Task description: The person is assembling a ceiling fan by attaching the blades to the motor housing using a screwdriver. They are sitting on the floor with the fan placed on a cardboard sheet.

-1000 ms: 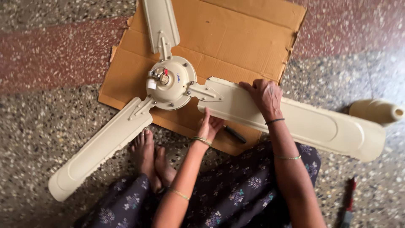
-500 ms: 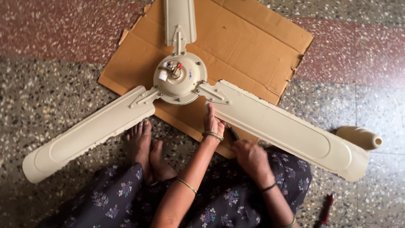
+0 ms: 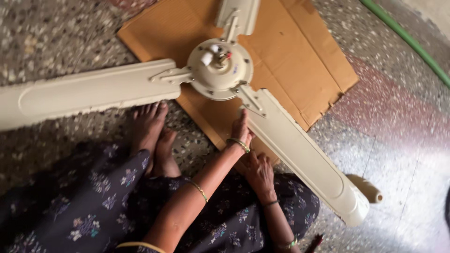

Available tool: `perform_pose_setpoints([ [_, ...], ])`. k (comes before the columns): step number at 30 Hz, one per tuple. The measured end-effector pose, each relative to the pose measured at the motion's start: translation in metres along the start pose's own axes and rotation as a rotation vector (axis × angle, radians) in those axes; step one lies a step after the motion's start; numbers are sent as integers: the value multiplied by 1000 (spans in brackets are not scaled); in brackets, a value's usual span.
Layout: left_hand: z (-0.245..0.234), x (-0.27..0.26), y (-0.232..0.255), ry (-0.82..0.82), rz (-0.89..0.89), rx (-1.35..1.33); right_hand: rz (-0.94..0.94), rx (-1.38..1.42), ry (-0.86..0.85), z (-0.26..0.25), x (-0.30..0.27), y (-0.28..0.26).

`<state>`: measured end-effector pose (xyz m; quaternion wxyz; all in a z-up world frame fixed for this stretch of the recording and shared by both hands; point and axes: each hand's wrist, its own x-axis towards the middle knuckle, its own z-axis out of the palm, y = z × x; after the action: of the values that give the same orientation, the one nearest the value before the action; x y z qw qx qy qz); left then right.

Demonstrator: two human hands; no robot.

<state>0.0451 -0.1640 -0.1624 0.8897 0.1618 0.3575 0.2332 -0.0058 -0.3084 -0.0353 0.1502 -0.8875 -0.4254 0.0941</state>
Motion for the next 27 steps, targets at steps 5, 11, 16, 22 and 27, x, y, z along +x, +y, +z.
perform_pose_setpoints([
  [5, 11, -5, 4, -4, -106, -47, 64, 206, 40, -31, -29, -16],
  [11, 13, -7, -3, -74, -139, -58, 315, 283, 67, -101, -56, -46],
  [16, 16, 2, -12, -65, -125, -58, 177, 163, 244, -192, -60, -54],
  [22, 27, 7, -16, -32, -124, -48, -111, 242, 408, -245, -5, -80],
  [27, 38, -6, -4, 22, -144, 12, -364, 87, 393, -228, 85, -113],
])
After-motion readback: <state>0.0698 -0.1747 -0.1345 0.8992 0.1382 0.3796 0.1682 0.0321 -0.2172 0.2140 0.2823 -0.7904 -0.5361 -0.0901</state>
